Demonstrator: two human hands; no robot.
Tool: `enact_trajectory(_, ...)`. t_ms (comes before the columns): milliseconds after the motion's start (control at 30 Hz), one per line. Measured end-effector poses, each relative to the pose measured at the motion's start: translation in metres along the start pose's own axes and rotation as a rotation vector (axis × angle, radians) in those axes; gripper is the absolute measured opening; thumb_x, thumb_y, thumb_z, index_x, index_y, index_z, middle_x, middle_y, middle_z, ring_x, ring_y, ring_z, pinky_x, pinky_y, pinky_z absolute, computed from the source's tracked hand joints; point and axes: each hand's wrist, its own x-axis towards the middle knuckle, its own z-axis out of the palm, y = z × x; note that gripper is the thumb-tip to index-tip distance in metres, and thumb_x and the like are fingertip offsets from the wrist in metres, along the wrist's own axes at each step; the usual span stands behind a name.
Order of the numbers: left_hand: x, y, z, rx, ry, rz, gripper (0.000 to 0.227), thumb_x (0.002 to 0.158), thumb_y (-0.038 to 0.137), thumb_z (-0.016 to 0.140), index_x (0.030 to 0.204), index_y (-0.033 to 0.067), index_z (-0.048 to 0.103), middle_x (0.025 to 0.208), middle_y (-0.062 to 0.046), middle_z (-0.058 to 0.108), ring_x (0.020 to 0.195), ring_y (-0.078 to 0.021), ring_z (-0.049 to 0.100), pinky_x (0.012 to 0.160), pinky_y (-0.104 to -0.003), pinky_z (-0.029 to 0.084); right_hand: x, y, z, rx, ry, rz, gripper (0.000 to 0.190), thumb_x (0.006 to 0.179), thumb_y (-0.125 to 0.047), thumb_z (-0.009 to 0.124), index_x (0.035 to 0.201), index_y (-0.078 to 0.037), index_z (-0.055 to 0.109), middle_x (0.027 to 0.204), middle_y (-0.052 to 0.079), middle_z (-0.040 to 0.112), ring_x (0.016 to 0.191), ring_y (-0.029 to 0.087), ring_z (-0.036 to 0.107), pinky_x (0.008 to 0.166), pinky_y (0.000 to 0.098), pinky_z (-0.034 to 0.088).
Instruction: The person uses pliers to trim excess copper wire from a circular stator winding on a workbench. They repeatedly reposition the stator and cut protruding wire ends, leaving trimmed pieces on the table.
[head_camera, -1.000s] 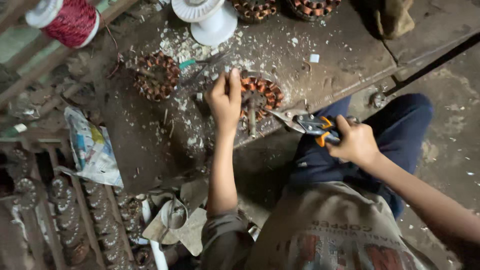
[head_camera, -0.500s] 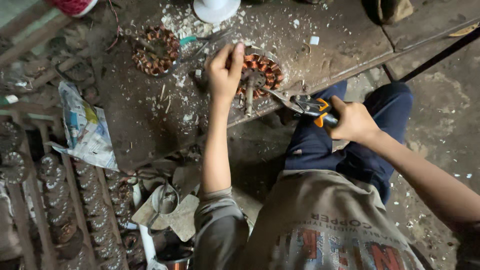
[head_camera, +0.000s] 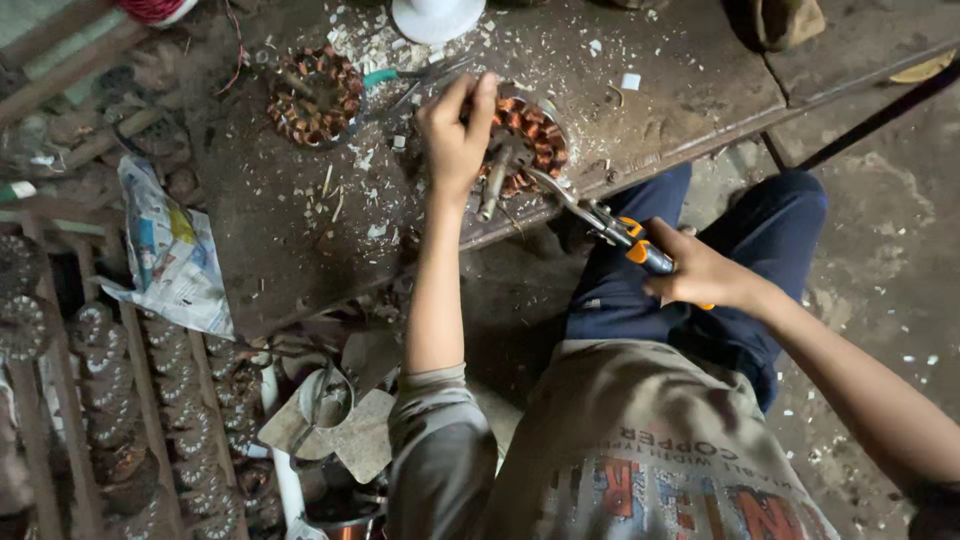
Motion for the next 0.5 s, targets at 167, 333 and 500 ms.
enact_trajectory(167,-0.005,0.007,-0.004,0.01,0.009,0.032,0.023,0.105,0.017,0.065,0.09,0.0006,0.07,0.066,-0.002,0.063,0.057,-0.0104,0.058,0.053,-0.029,0.04,0.013,0.008,0.006,-0.183,0.112,-0.103,0.049,0.068,-0.014,0.078,0.106,-0.002,0.05,0.075,0.025,0.065,0.077,0.041,0.068,0.068,0.0461,0.053)
enact_trajectory(333,0.0,0.021,-0.006,0.034,0.004,0.076,0.021,0.104,0.019,0.066,0.093,0.002,0.07,0.07,-0.003,0.065,0.062,-0.012,0.063,0.056,-0.031,0.045,0.014,-0.001,0.02,-0.029,0.134,0.092,0.042,0.071,-0.016,0.072,0.107,-0.005,0.053,0.068,0.02,0.066,0.064,0.038,0.073,0.065,0.0457,0.056)
enact_trajectory(500,-0.002,0.026,-0.005,0.078,-0.001,0.032,0.025,0.104,0.02,0.067,0.087,0.0015,0.067,0.066,-0.004,0.061,0.058,-0.0129,0.056,0.054,-0.033,0.039,-0.001,-0.011,0.024,-0.145,0.331,-0.285,0.043,0.072,-0.017,0.074,0.103,-0.001,0.05,0.081,0.024,0.064,0.078,0.044,0.065,0.067,0.0486,0.051)
